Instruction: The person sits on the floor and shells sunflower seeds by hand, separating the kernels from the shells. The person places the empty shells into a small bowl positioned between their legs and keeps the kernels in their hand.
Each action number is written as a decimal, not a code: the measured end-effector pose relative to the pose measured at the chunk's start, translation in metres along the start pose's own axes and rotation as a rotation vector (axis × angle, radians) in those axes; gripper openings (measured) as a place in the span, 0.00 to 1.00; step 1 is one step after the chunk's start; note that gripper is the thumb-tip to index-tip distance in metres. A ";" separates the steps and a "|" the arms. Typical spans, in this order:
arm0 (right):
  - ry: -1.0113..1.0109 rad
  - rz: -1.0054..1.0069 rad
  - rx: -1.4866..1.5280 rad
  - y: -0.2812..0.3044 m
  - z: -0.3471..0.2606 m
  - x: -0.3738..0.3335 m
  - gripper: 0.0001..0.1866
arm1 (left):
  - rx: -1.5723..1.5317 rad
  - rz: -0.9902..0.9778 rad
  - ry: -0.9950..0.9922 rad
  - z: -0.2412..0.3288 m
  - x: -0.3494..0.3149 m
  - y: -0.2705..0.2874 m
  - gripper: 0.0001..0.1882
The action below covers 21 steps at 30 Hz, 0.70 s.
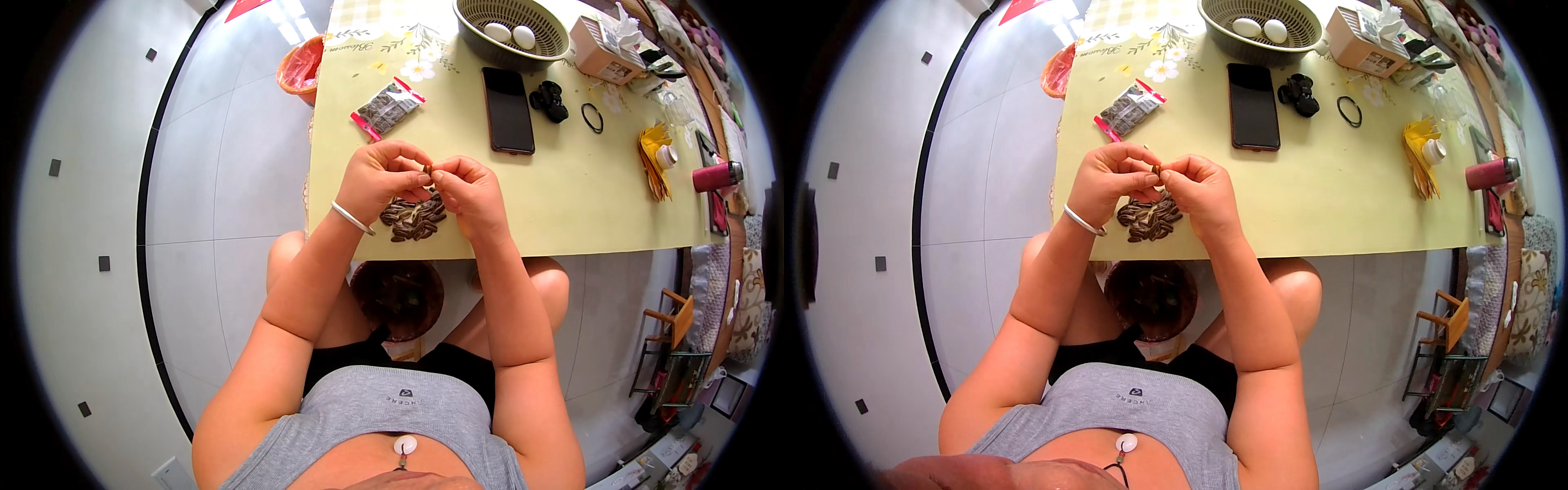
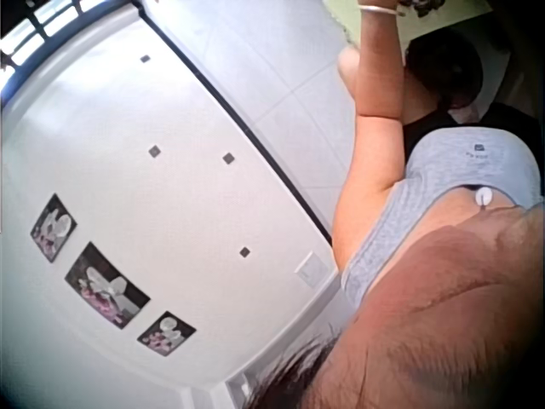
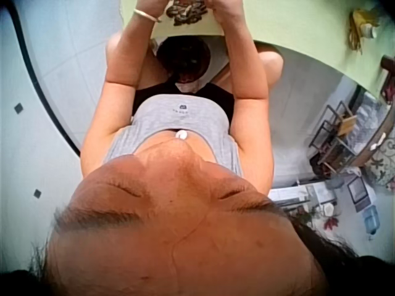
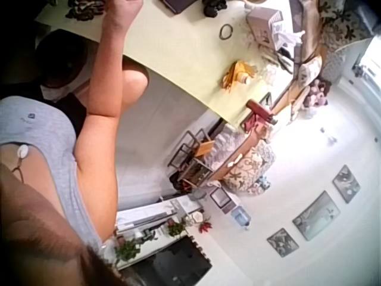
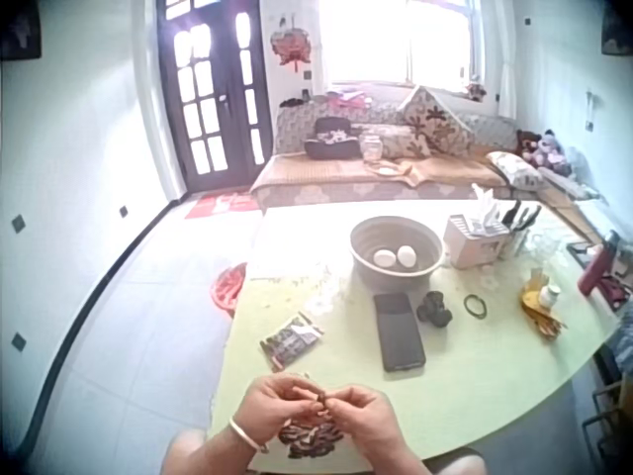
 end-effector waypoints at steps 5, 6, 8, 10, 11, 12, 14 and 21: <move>0.013 0.001 -0.018 -0.004 0.000 -0.001 0.03 | 0.059 0.029 -0.079 -0.002 0.001 0.003 0.11; 0.015 0.010 -0.023 -0.004 -0.001 -0.002 0.03 | 0.084 0.034 -0.108 0.000 0.001 0.002 0.11; 0.021 0.021 -0.015 -0.003 0.001 0.000 0.04 | 0.151 0.053 -0.159 0.004 0.000 0.001 0.10; 0.029 0.024 0.000 -0.002 0.004 0.001 0.05 | 0.238 0.081 -0.206 0.009 -0.003 -0.002 0.08; 0.032 0.021 0.009 -0.002 0.004 0.001 0.05 | 0.337 0.105 -0.260 0.013 -0.005 -0.004 0.07; 0.035 0.017 0.019 -0.003 0.005 0.001 0.05 | 0.435 0.129 -0.314 0.017 -0.007 -0.006 0.06; 0.044 0.022 0.020 -0.005 0.005 0.001 0.05 | 0.579 0.171 -0.385 0.024 -0.012 -0.008 0.04; -0.024 0.074 0.208 0.002 0.008 0.001 0.05 | 0.696 0.305 -0.366 0.029 -0.007 0.017 0.03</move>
Point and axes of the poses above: each hand's wrist, its own x-axis towards the middle knuckle, its own y-axis out of the back of the hand, z = x × y, the point moved 9 cm from there along x, towards the middle knuckle, and after that the axes turned 2 degrees about -z, right-handed, at the moved point
